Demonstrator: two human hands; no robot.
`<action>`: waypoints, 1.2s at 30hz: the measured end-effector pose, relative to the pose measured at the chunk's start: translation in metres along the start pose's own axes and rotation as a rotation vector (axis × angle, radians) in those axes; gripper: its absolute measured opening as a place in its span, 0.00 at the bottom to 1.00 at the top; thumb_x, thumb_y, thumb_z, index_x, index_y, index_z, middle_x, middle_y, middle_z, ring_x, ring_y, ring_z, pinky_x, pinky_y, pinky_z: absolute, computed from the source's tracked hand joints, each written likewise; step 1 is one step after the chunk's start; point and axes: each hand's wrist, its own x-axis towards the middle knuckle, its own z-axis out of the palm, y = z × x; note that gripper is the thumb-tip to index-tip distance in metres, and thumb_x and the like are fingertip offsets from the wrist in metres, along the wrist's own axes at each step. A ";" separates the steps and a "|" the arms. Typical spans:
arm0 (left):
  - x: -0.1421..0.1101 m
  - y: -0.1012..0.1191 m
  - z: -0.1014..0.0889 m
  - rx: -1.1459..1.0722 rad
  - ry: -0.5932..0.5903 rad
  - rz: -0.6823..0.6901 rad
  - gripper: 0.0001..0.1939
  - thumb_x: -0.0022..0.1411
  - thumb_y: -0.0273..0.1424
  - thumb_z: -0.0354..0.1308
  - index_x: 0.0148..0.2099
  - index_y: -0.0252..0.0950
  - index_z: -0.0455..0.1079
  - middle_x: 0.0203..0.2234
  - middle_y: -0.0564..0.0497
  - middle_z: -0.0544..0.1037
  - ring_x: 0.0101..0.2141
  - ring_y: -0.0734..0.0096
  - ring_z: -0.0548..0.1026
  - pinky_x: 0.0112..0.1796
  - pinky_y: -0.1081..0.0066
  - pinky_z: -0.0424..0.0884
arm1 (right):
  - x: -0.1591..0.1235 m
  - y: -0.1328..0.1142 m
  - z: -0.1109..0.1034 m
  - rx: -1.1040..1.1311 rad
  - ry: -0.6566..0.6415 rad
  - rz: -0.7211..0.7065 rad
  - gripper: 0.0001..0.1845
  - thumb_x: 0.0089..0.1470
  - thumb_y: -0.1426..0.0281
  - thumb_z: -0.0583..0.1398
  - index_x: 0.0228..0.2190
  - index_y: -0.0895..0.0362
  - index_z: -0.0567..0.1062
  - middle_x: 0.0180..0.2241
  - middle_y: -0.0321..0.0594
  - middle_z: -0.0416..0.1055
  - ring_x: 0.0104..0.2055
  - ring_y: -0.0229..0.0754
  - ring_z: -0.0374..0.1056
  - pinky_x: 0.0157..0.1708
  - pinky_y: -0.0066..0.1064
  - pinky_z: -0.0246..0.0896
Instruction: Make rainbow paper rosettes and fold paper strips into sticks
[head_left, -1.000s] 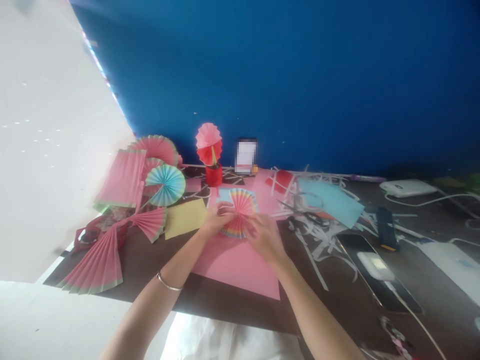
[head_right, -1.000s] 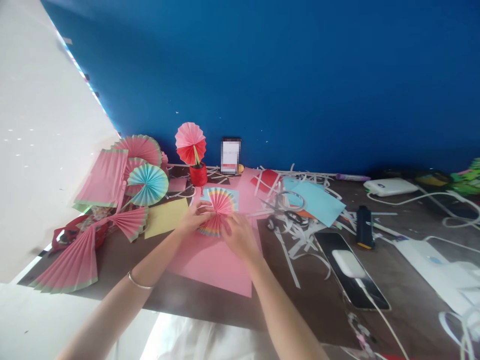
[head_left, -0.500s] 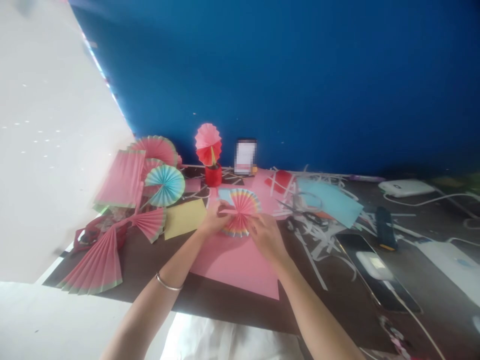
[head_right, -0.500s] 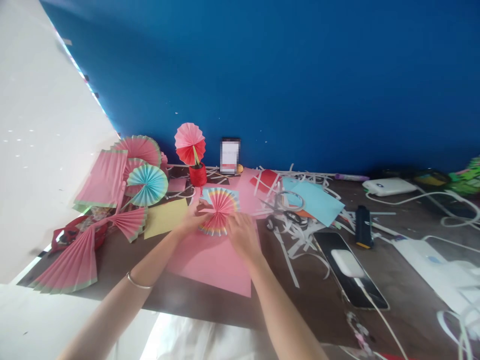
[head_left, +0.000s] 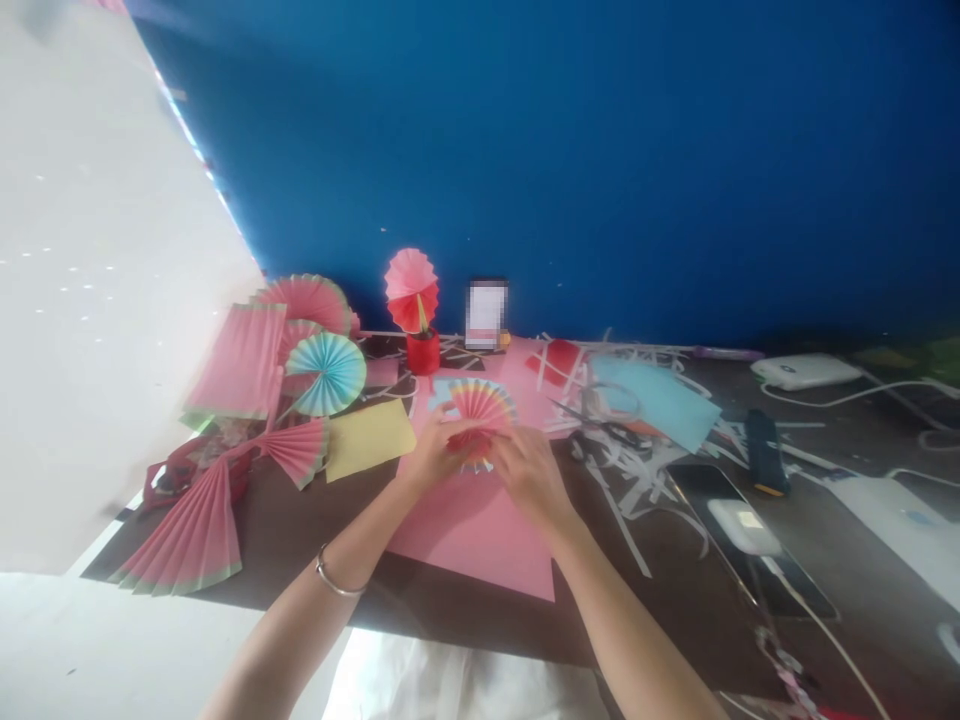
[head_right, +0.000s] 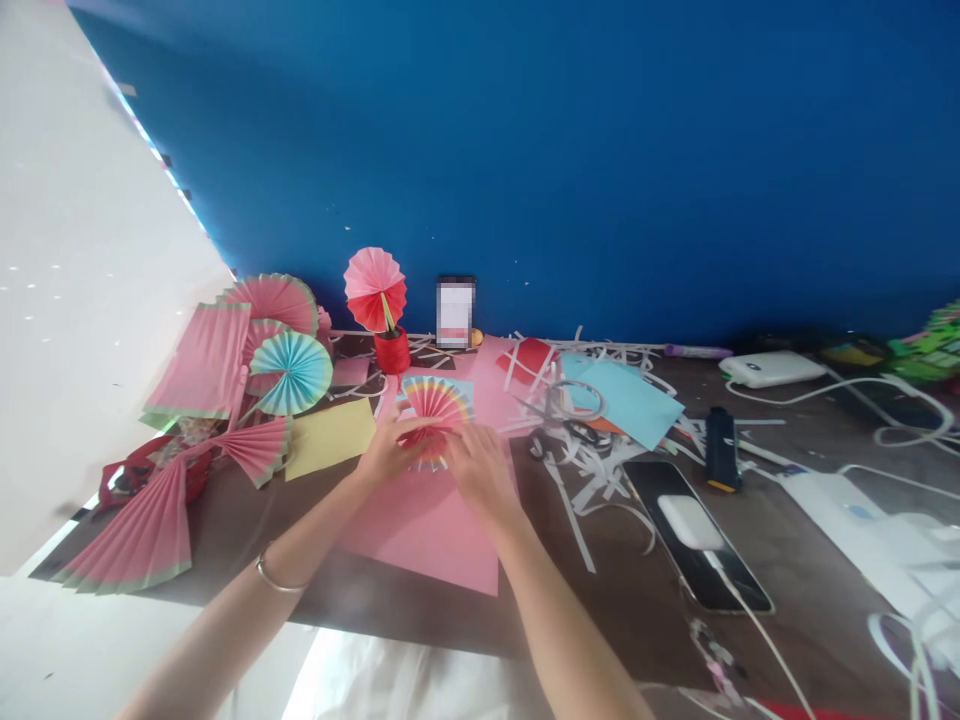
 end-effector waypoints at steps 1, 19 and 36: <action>0.000 0.000 -0.001 -0.019 -0.007 0.006 0.12 0.54 0.26 0.57 0.42 0.38 0.73 0.34 0.46 0.74 0.44 0.61 0.68 0.39 0.65 0.69 | 0.000 0.001 0.000 -0.001 0.012 0.005 0.10 0.57 0.73 0.52 0.34 0.58 0.73 0.35 0.43 0.71 0.37 0.44 0.63 0.40 0.37 0.56; 0.001 0.004 -0.006 -0.075 -0.009 -0.017 0.09 0.56 0.34 0.56 0.35 0.37 0.76 0.17 0.53 0.73 0.23 0.75 0.62 0.38 0.66 0.65 | 0.003 0.001 -0.013 0.095 0.077 -0.058 0.07 0.57 0.74 0.53 0.37 0.57 0.70 0.32 0.42 0.72 0.35 0.42 0.65 0.39 0.35 0.58; -0.001 0.006 -0.006 -0.103 -0.057 -0.097 0.09 0.55 0.33 0.57 0.37 0.39 0.77 0.26 0.49 0.79 0.29 0.70 0.70 0.29 0.71 0.69 | 0.000 0.008 -0.016 0.076 0.088 -0.154 0.14 0.57 0.75 0.53 0.46 0.58 0.67 0.37 0.46 0.72 0.41 0.45 0.66 0.41 0.38 0.60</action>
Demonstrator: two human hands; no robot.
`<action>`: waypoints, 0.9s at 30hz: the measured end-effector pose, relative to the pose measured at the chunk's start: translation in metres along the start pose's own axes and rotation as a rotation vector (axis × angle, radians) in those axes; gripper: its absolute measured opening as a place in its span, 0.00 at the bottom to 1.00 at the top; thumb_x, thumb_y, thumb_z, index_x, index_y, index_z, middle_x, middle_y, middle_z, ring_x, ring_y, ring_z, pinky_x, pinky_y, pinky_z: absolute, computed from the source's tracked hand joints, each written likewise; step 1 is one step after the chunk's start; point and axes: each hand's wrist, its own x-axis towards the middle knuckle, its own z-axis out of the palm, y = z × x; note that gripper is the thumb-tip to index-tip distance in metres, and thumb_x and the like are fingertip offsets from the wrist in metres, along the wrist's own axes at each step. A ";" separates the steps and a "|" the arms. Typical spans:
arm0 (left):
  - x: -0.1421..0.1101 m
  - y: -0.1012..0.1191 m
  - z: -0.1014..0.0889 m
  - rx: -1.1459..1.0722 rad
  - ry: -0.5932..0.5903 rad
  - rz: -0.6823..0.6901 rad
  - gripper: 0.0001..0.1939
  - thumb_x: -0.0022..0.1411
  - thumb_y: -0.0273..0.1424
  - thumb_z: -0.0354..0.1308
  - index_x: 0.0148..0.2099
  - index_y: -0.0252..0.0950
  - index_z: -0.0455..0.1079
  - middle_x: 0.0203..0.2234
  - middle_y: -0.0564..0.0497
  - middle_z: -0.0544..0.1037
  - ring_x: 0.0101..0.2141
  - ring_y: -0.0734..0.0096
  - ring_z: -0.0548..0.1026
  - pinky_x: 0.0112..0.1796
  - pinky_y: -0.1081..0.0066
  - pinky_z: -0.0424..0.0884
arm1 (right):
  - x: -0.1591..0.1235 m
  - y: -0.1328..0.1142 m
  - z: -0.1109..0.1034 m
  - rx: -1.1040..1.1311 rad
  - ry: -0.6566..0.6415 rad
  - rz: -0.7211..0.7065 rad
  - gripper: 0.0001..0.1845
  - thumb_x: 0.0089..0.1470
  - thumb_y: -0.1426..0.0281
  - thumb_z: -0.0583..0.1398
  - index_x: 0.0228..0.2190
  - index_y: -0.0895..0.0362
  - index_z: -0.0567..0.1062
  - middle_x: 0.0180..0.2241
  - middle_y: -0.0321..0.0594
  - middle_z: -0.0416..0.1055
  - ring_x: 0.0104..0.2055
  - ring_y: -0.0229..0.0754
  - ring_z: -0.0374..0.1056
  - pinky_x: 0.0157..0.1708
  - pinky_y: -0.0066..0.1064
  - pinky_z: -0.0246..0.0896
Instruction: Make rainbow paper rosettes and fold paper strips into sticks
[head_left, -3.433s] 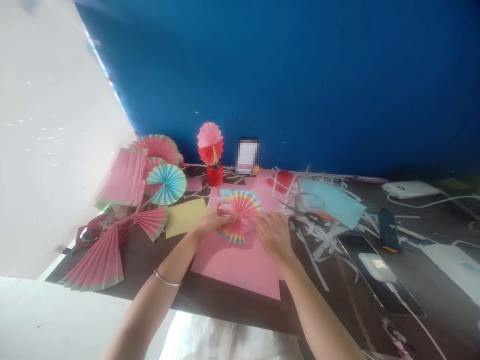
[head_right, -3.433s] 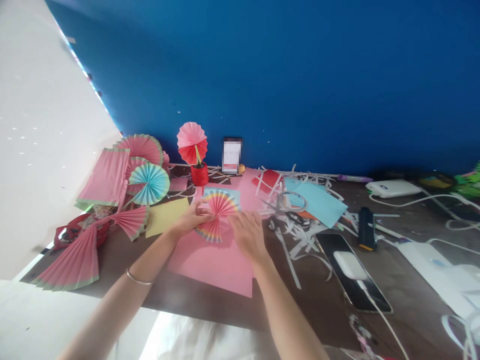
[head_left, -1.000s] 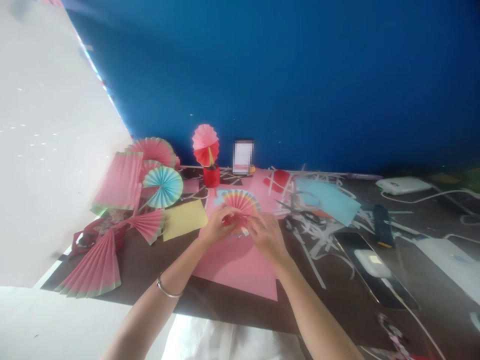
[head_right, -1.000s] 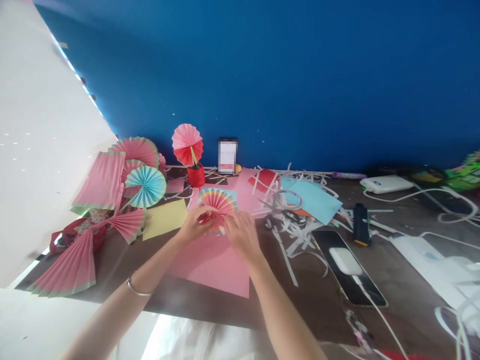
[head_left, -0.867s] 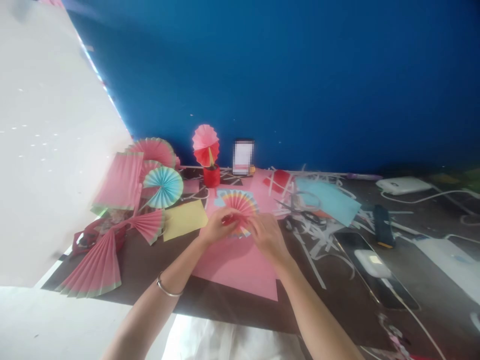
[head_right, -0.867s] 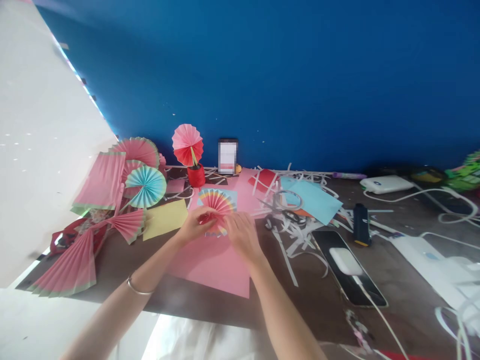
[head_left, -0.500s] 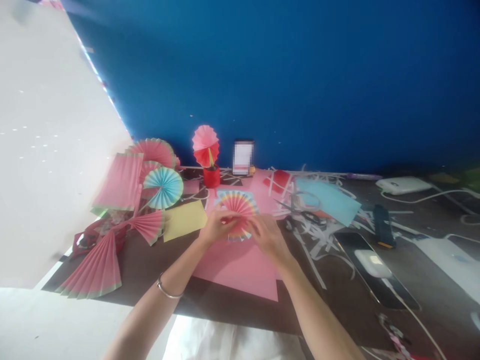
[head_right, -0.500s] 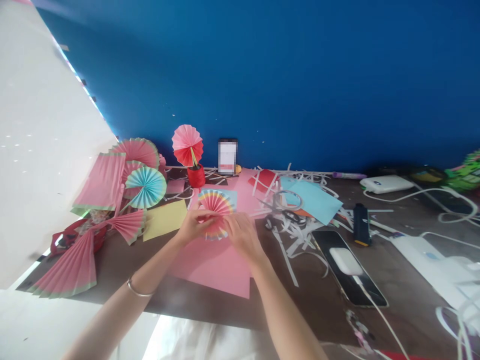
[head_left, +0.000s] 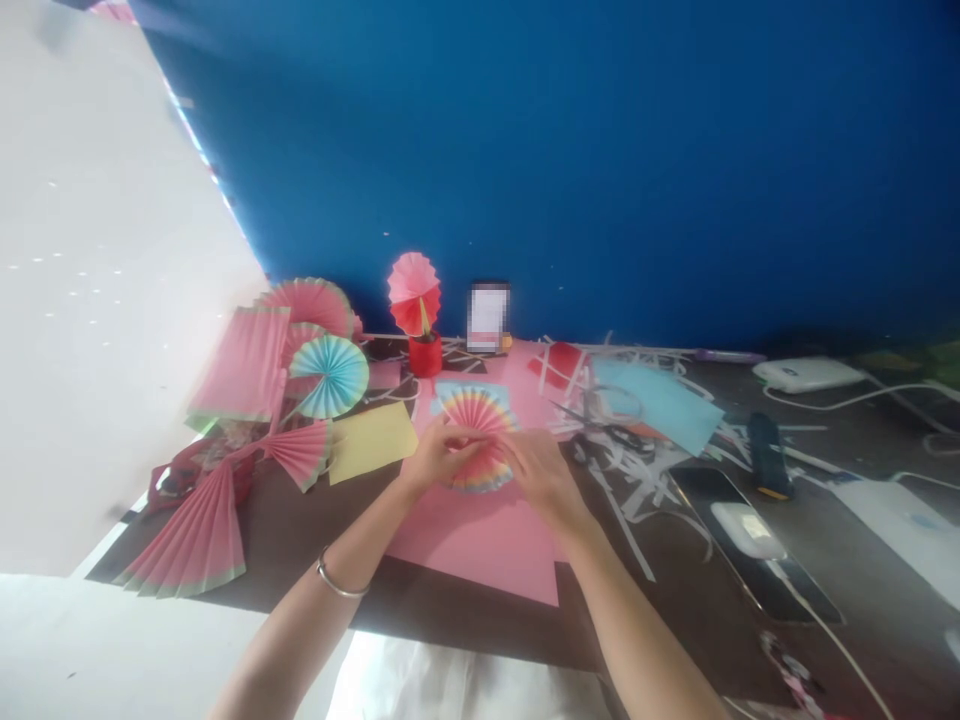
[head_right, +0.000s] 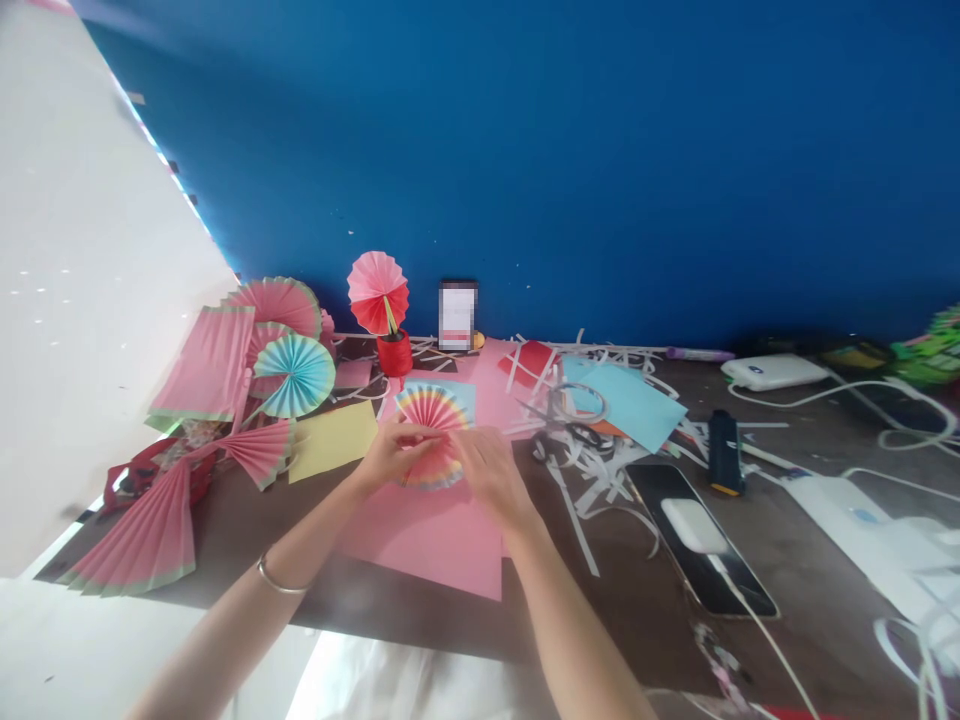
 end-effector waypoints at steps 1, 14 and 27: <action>0.000 0.001 0.000 -0.016 -0.006 0.007 0.09 0.55 0.32 0.57 0.37 0.39 0.77 0.27 0.49 0.79 0.29 0.70 0.71 0.29 0.71 0.69 | 0.000 -0.001 -0.001 0.002 -0.016 -0.004 0.15 0.57 0.75 0.53 0.47 0.59 0.67 0.38 0.46 0.72 0.41 0.45 0.66 0.41 0.39 0.61; -0.003 0.008 -0.002 -0.002 0.002 0.092 0.09 0.54 0.27 0.57 0.37 0.37 0.76 0.29 0.49 0.80 0.32 0.67 0.75 0.39 0.66 0.70 | 0.001 -0.005 -0.004 0.024 -0.069 0.059 0.15 0.59 0.74 0.50 0.48 0.57 0.67 0.37 0.46 0.72 0.41 0.46 0.67 0.41 0.40 0.62; 0.000 0.002 -0.001 0.040 0.006 0.028 0.10 0.54 0.35 0.58 0.35 0.38 0.78 0.18 0.50 0.70 0.27 0.68 0.69 0.31 0.68 0.69 | 0.003 -0.008 -0.003 -0.036 -0.008 0.028 0.17 0.57 0.76 0.52 0.49 0.58 0.64 0.37 0.46 0.72 0.40 0.45 0.67 0.41 0.39 0.62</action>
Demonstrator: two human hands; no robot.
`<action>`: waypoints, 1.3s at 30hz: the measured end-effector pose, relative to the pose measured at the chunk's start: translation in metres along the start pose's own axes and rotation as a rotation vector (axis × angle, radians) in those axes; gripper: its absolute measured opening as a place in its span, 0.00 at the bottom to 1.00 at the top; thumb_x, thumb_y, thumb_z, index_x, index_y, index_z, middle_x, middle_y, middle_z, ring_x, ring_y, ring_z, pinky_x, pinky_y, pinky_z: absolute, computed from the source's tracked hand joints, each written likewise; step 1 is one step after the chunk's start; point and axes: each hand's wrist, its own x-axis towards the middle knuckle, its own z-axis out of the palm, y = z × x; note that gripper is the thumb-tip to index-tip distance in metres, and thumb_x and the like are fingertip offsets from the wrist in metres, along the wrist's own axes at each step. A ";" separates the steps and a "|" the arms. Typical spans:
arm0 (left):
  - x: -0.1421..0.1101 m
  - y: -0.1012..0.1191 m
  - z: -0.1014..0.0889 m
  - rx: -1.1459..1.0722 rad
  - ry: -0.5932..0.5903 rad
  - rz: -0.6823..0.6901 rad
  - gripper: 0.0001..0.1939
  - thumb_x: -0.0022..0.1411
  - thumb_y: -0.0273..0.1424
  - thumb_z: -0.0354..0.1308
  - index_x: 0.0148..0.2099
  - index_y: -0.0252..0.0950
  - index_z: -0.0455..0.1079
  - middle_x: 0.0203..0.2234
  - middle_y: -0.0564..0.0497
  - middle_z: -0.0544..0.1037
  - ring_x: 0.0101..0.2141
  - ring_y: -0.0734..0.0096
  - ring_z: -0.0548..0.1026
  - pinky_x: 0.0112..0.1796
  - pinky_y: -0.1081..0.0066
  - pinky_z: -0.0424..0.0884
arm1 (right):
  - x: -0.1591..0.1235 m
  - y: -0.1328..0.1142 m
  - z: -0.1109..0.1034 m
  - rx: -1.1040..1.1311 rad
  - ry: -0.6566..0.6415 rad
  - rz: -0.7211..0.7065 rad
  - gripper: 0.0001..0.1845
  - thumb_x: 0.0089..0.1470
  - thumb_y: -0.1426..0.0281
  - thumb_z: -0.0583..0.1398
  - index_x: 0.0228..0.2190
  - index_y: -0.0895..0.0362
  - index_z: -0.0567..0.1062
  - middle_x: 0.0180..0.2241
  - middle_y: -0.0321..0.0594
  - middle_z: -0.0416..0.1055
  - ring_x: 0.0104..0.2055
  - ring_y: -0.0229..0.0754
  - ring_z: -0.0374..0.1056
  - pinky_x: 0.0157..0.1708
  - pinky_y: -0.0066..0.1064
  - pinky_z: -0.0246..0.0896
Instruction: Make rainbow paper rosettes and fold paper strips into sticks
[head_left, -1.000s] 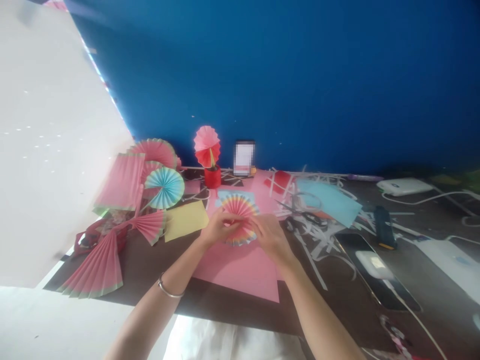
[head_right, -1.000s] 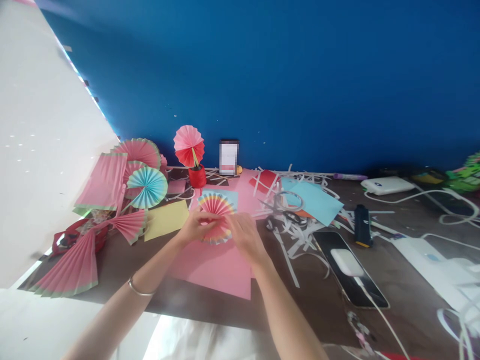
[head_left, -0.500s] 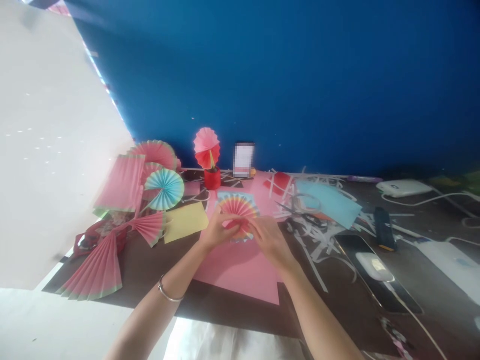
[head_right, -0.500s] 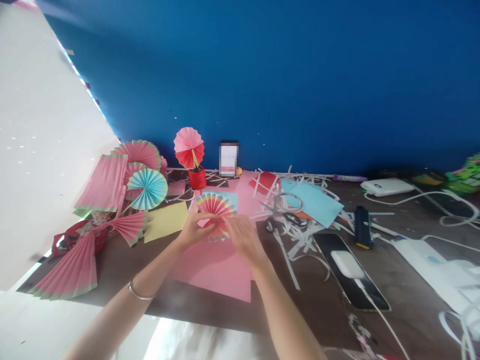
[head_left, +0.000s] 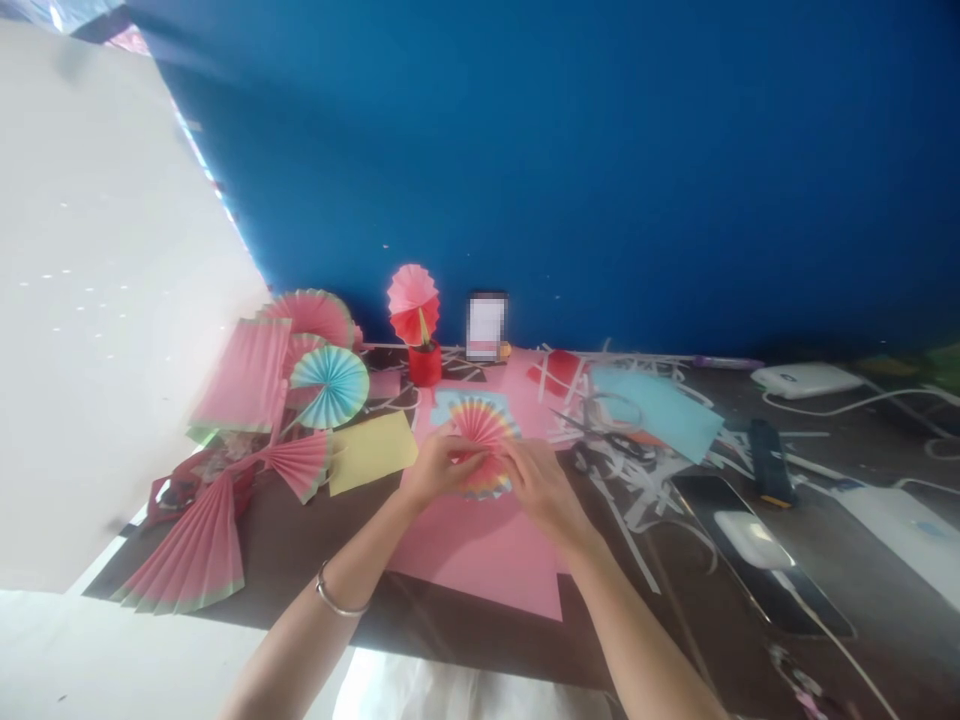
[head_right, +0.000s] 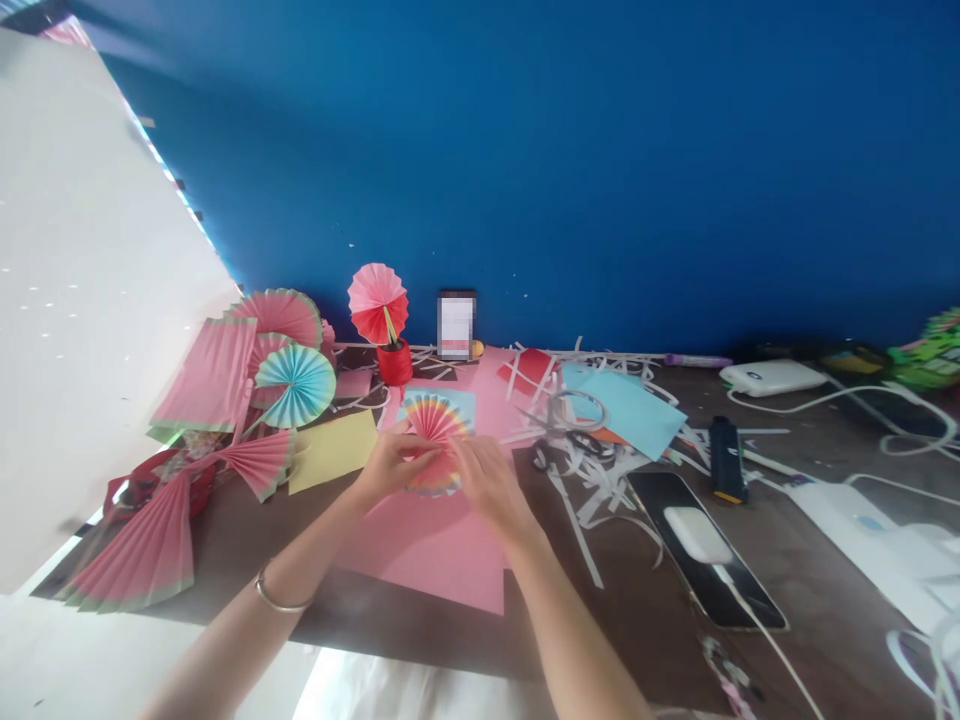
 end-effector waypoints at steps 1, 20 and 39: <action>0.000 0.000 0.000 -0.010 -0.006 -0.009 0.09 0.54 0.35 0.58 0.35 0.38 0.78 0.18 0.50 0.70 0.28 0.68 0.69 0.32 0.67 0.69 | 0.000 0.000 0.000 0.006 -0.008 0.010 0.18 0.57 0.76 0.52 0.50 0.58 0.64 0.37 0.46 0.72 0.40 0.46 0.67 0.41 0.40 0.63; 0.000 -0.010 0.008 -0.441 -0.003 -0.279 0.11 0.48 0.36 0.63 0.32 0.35 0.77 0.30 0.47 0.76 0.32 0.69 0.75 0.38 0.67 0.74 | 0.003 0.005 -0.009 0.156 -0.037 0.186 0.11 0.58 0.69 0.52 0.44 0.51 0.67 0.40 0.41 0.71 0.44 0.44 0.68 0.44 0.38 0.65; 0.003 -0.011 -0.007 -0.386 -0.017 -0.260 0.11 0.47 0.36 0.64 0.31 0.33 0.77 0.27 0.46 0.77 0.30 0.67 0.75 0.34 0.69 0.72 | 0.005 0.014 -0.009 0.086 -0.085 0.194 0.11 0.56 0.65 0.55 0.27 0.54 0.74 0.42 0.43 0.67 0.41 0.44 0.66 0.41 0.37 0.63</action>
